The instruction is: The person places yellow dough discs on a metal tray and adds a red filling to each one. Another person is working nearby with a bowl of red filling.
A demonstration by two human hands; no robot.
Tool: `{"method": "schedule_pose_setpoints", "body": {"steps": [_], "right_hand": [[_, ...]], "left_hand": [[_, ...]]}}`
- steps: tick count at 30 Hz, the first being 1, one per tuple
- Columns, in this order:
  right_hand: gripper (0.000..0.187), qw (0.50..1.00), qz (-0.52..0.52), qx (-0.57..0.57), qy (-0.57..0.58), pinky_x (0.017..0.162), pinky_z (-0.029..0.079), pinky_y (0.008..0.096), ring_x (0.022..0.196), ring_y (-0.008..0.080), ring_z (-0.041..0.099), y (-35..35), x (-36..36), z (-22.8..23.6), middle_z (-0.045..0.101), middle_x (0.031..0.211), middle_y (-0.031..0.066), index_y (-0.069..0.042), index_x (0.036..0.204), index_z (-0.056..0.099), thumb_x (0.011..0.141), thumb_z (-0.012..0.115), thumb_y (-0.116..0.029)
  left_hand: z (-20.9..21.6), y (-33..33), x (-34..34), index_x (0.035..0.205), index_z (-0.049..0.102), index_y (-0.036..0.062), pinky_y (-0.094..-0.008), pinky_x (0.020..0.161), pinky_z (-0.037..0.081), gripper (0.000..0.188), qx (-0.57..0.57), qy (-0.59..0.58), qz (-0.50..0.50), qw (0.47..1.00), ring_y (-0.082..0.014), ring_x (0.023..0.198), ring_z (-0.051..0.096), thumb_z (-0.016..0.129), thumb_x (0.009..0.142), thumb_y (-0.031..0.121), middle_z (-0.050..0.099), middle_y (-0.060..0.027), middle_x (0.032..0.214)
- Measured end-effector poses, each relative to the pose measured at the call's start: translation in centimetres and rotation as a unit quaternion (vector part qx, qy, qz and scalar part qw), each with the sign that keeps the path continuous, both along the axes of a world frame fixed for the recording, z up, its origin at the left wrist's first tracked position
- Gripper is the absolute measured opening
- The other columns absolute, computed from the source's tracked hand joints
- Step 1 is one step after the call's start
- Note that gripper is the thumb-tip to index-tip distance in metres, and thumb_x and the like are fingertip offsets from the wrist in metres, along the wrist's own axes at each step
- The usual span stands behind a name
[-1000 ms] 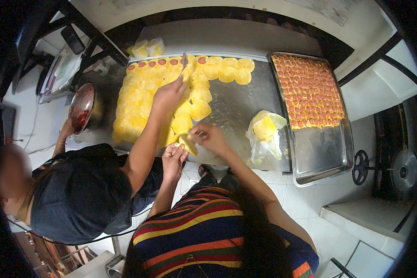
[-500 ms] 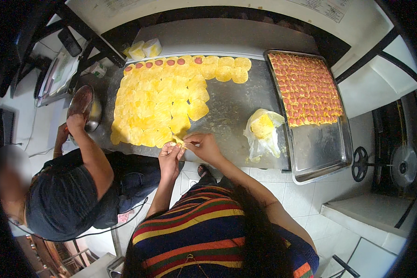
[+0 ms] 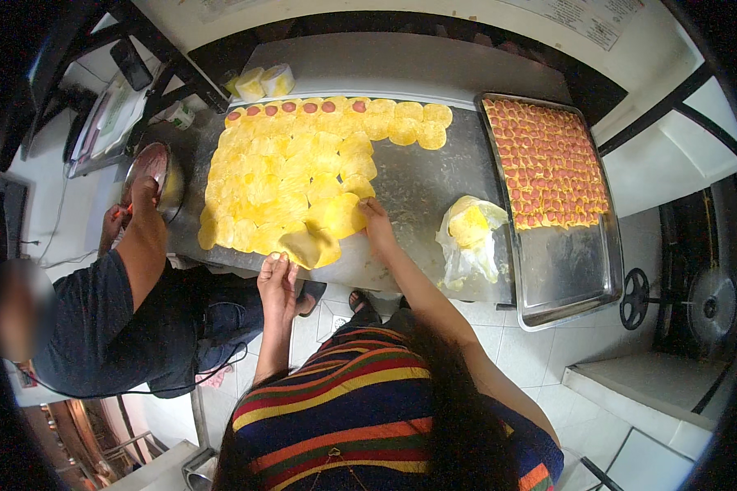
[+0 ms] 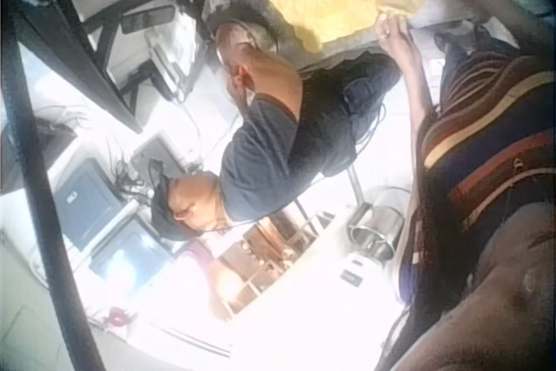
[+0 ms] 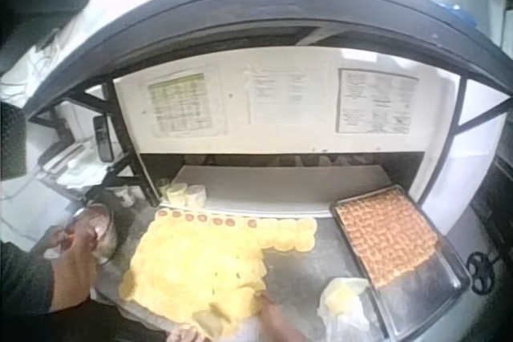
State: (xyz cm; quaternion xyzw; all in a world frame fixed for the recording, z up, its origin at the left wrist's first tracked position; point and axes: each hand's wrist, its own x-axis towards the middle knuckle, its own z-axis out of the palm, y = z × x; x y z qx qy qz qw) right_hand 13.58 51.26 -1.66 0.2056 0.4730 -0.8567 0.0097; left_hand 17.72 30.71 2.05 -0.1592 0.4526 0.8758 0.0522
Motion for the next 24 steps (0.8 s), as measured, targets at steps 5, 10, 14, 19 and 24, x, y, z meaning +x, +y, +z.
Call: {"method": "schedule_pose_setpoints", "body": {"steps": [5,10,14,19,24], "right_hand": [[0.017,0.997,0.015,0.079,-0.018,0.067,0.048,0.0275,0.083,0.0117,0.055,0.4,-0.2,-3.4,0.054,0.093,0.0014,-0.007,0.097,0.050,0.089,0.042,-0.019],[0.016,0.995,0.025,0.097,-0.005,0.067,0.048,0.0279,0.080,0.0109,0.054,0.3,-0.1,-5.9,0.053,0.089,0.0008,-0.008,0.095,0.050,0.090,0.042,-0.021],[0.017,0.996,0.020,0.091,-0.013,0.068,0.048,0.0277,0.080,0.0103,0.053,0.2,0.3,-4.2,0.053,0.088,0.0005,-0.009,0.096,0.050,0.090,0.042,-0.022],[0.019,0.996,0.031,0.085,-0.016,0.069,0.048,0.0300,0.081,0.0143,0.056,0.4,-0.1,-2.5,0.055,0.091,0.0034,-0.008,0.101,0.049,0.089,0.045,-0.022],[0.027,0.859,0.018,0.508,0.052,0.067,0.046,0.0362,0.078,0.0282,0.057,0.8,0.2,-3.1,0.055,0.094,0.0149,-0.003,0.103,0.047,0.079,0.055,-0.010]], "left_hand": [[0.0,-0.7,0.0,0.089,0.054,0.0051,-0.0210,0.068,0.051,0.006,-0.010,0.004,-0.001,1.000,-0.0097,0.076,0.058,0.053,0.084,0.003,0.059,-0.0029,0.085],[0.0,-0.3,0.4,0.086,0.054,0.0048,-0.0223,0.065,0.051,0.006,0.008,-0.010,0.010,1.000,-0.0108,0.071,0.058,0.054,0.082,0.000,0.058,-0.0028,0.081],[0.1,-0.1,0.6,0.086,0.053,0.0047,-0.0224,0.065,0.051,0.006,0.010,-0.022,0.007,1.000,-0.0113,0.071,0.058,0.054,0.082,0.000,0.059,-0.0032,0.081],[-0.4,-0.1,0.4,0.086,0.053,0.0047,-0.0230,0.066,0.052,0.006,0.010,-0.025,0.002,1.000,-0.0119,0.071,0.058,0.054,0.082,0.000,0.059,-0.0042,0.082],[-0.4,0.3,0.5,0.087,0.054,0.0047,-0.0233,0.066,0.052,0.006,0.019,-0.030,-0.008,0.999,-0.0122,0.072,0.059,0.055,0.082,0.000,0.059,-0.0043,0.082]]}}
